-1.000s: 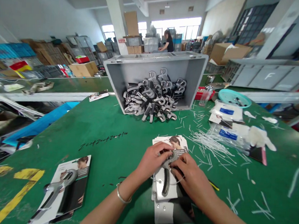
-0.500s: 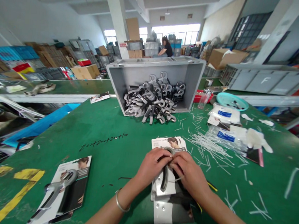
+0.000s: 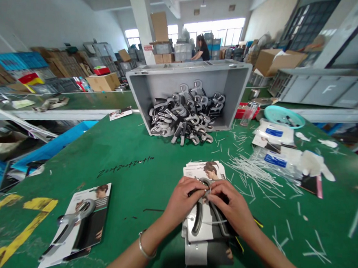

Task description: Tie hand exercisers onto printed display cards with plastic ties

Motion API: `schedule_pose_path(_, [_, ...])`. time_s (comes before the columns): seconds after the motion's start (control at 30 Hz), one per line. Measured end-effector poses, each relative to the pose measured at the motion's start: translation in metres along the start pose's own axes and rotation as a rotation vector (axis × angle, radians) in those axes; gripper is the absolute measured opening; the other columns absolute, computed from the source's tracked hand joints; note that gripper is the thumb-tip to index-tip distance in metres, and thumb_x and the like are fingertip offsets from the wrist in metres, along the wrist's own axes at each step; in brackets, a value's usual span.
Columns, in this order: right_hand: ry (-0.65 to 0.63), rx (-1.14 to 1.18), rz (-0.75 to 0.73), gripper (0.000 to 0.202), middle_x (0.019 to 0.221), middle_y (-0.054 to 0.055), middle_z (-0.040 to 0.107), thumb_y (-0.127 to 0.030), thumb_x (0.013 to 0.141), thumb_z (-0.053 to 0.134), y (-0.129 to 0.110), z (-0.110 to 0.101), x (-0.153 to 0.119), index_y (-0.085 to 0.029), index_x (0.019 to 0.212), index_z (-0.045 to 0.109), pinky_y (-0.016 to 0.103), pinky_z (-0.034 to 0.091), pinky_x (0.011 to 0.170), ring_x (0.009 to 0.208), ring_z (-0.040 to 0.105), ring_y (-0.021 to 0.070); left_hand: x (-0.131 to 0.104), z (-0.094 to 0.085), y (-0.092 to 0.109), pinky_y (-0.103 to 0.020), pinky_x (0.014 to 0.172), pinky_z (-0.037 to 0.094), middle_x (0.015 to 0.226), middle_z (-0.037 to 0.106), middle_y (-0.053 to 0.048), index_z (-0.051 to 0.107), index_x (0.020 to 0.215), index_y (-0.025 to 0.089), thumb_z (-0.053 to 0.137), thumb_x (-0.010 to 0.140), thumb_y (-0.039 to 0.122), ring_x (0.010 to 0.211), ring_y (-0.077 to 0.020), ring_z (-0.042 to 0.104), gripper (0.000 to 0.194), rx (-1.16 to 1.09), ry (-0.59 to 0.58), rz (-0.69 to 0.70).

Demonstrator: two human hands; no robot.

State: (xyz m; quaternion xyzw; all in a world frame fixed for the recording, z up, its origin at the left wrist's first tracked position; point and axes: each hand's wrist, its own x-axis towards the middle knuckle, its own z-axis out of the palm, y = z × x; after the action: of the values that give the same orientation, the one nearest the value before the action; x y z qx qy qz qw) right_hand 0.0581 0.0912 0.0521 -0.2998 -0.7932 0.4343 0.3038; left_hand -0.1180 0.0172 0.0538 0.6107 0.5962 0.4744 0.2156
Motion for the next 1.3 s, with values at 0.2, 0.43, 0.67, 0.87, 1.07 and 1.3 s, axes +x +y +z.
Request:
schedule_pose_path(0.2, [-0.046, -0.09, -0.046, 0.016, 0.117, 0.005, 0.057, -0.03, 0.093, 0.059, -0.004, 0.001, -0.003, -0.023, 0.08, 0.064, 0.044, 0.037, 0.103, 0.118, 0.049, 0.0244, -0.001, 0.002, 0.001, -0.036, 0.091, 0.044, 0.09, 0.074, -0.001, 0.074, 0.092, 0.025, 0.065, 0.088, 0.021, 0.094, -0.0202, 0.061, 0.011, -0.012, 0.031, -0.028])
schedule_pose_path(0.43, [-0.066, -0.135, -0.076, 0.015, 0.119, 0.005, 0.057, -0.031, 0.093, 0.059, -0.003, 0.002, -0.003, -0.024, 0.081, 0.065, 0.047, 0.037, 0.102, 0.119, 0.047, 0.0257, -0.002, 0.002, 0.0, -0.037, 0.092, 0.044, 0.09, 0.074, -0.002, 0.074, 0.091, 0.025, 0.065, 0.088, 0.022, 0.094, -0.0207, 0.061, 0.01, -0.033, 0.031, -0.033])
schedule_pose_path(0.67, [-0.054, -0.138, -0.074, 0.012, 0.117, 0.005, 0.057, -0.029, 0.092, 0.061, -0.001, 0.002, -0.004, -0.024, 0.082, 0.065, 0.046, 0.036, 0.101, 0.117, 0.048, 0.0249, -0.002, 0.001, -0.001, -0.037, 0.091, 0.045, 0.091, 0.074, -0.002, 0.075, 0.092, 0.025, 0.065, 0.088, 0.024, 0.094, -0.0208, 0.061, 0.011, -0.032, 0.026, -0.04])
schedule_pose_path(0.87, [-0.047, -0.136, -0.077, 0.012, 0.117, 0.004, 0.059, -0.029, 0.092, 0.061, 0.0, 0.003, -0.003, -0.025, 0.082, 0.065, 0.046, 0.038, 0.1, 0.117, 0.048, 0.0255, -0.002, 0.002, -0.004, -0.037, 0.092, 0.045, 0.092, 0.074, -0.002, 0.075, 0.093, 0.026, 0.065, 0.088, 0.023, 0.097, -0.0211, 0.061, 0.011, -0.038, 0.043, -0.036])
schedule_pose_path(1.07, [-0.053, -0.117, -0.058, 0.012, 0.116, 0.004, 0.059, -0.03, 0.092, 0.062, -0.001, 0.003, -0.002, -0.024, 0.082, 0.066, 0.045, 0.037, 0.1, 0.117, 0.049, 0.0246, -0.003, 0.001, -0.003, -0.037, 0.091, 0.044, 0.092, 0.074, -0.001, 0.073, 0.092, 0.025, 0.064, 0.089, 0.022, 0.095, -0.0203, 0.061, 0.01, -0.002, 0.02, 0.01])
schedule_pose_path(1.3, [-0.036, -0.1, -0.042, 0.018, 0.11, 0.004, 0.061, -0.033, 0.094, 0.059, -0.007, 0.004, -0.001, -0.023, 0.08, 0.065, 0.045, 0.039, 0.098, 0.112, 0.052, 0.0244, -0.004, -0.015, 0.008, -0.037, 0.094, 0.039, 0.098, 0.073, -0.002, 0.072, 0.099, 0.025, 0.057, 0.094, 0.025, 0.098, -0.0194, 0.061, 0.015, 0.053, -0.141, 0.095])
